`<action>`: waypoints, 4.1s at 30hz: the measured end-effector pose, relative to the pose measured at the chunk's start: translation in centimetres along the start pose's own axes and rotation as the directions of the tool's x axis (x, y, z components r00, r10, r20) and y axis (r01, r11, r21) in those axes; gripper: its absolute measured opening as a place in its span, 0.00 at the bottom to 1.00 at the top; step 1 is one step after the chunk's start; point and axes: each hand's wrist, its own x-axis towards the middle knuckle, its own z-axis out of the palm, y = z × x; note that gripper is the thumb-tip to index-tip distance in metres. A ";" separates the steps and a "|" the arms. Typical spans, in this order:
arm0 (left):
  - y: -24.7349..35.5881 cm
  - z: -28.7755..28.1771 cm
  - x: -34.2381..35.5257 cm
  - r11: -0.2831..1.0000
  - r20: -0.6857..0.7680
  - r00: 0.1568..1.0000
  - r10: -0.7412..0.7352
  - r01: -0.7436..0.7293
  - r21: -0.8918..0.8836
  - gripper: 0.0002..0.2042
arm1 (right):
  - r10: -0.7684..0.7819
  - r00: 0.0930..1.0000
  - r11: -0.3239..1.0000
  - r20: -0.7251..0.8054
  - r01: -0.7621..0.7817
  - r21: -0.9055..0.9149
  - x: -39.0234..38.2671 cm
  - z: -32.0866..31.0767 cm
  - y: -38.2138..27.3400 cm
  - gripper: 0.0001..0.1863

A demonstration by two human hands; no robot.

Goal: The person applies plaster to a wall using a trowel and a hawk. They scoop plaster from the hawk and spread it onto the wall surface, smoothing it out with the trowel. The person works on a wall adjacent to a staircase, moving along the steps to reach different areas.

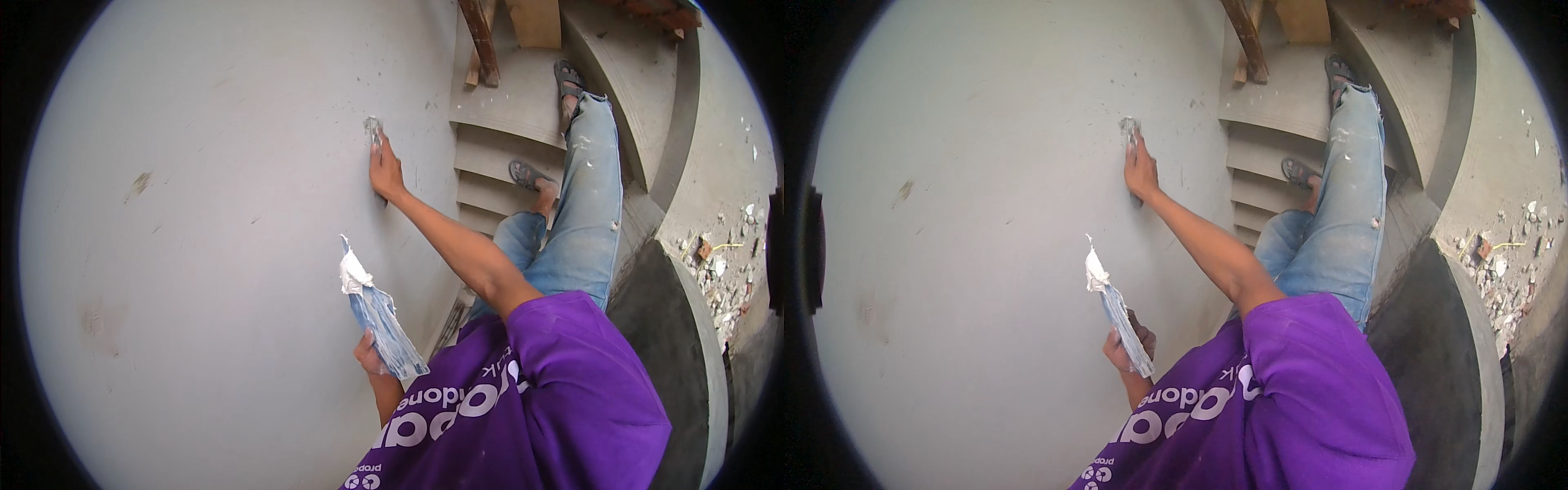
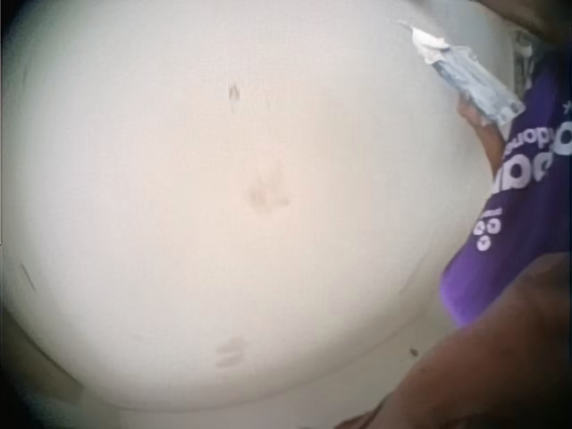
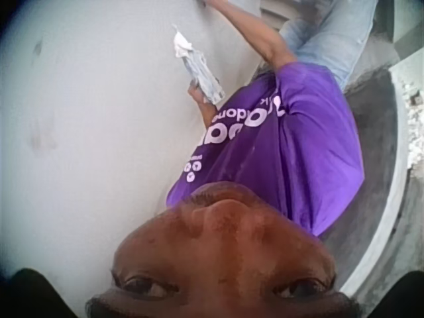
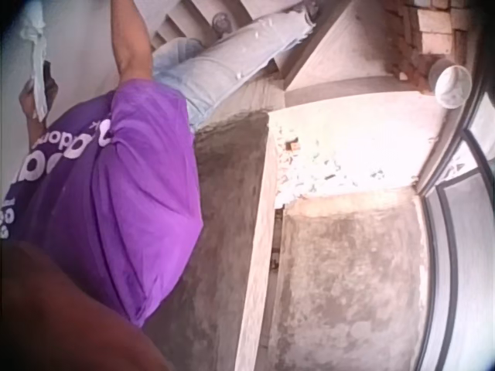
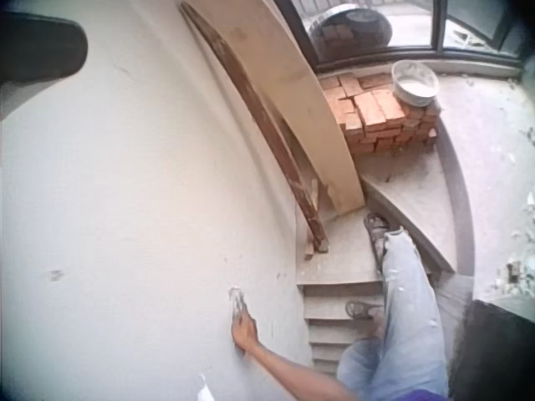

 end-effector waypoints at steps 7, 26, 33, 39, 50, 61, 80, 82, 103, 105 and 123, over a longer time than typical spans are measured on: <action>0.1 0.6 -0.5 0.999 0.059 0.998 0.010 -0.013 0.050 0.23 | 0.046 0.997 0.992 -0.064 -0.038 0.122 0.4 1.3 0.0 0.26; 0.6 -1.2 0.2 0.994 0.137 0.990 -0.022 0.007 0.108 0.23 | -0.030 0.999 0.979 -0.013 0.032 0.200 1.5 -1.4 -5.3 0.28; 1.8 1.7 -0.2 0.991 0.153 0.986 -0.060 0.040 0.131 0.21 | -0.086 0.996 0.996 0.017 0.086 -0.032 -1.7 -0.3 -1.0 0.27; 1.5 -0.5 0.4 0.994 0.188 0.981 -0.050 0.030 0.109 0.20 | 0.169 0.982 0.976 0.078 -0.178 0.128 -1.2 0.5 -2.7 0.28; 1.7 -0.2 0.1 0.996 0.214 0.973 -0.090 0.084 0.037 0.20 | 0.195 0.981 0.973 -0.002 -0.193 0.130 -0.8 0.9 -0.8 0.28; 1.6 -0.2 -0.3 0.993 0.178 0.977 -0.118 0.114 0.029 0.21 | 0.241 0.969 0.933 0.051 -0.246 0.263 0.0 1.6 -5.0 0.29; 1.3 0.5 -0.8 0.994 0.164 0.983 -0.087 0.075 0.079 0.21 | 0.090 0.986 0.982 -0.144 -0.063 0.179 2.5 -0.3 -2.0 0.25; 1.4 1.8 -0.7 0.989 0.157 0.983 -0.100 0.082 0.119 0.22 | -0.023 0.990 0.999 -0.139 0.028 0.037 3.4 -0.7 -3.0 0.26; -5.9 4.5 -2.9 0.801 0.293 0.891 0.348 -0.120 -0.587 0.19 | 0.424 0.806 0.296 0.413 0.307 -0.904 5.1 -21.3 7.6 0.29; -6.3 5.7 -4.7 0.806 0.202 0.922 0.332 -0.165 -0.568 0.20 | 0.461 0.784 0.233 0.417 0.346 -0.909 7.0 -21.8 5.0 0.26; -2.2 6.6 -5.4 0.632 0.210 0.975 -0.078 0.211 -0.746 0.22 | -0.077 0.879 0.575 0.470 0.424 -0.700 14.5 -14.8 -12.5 0.18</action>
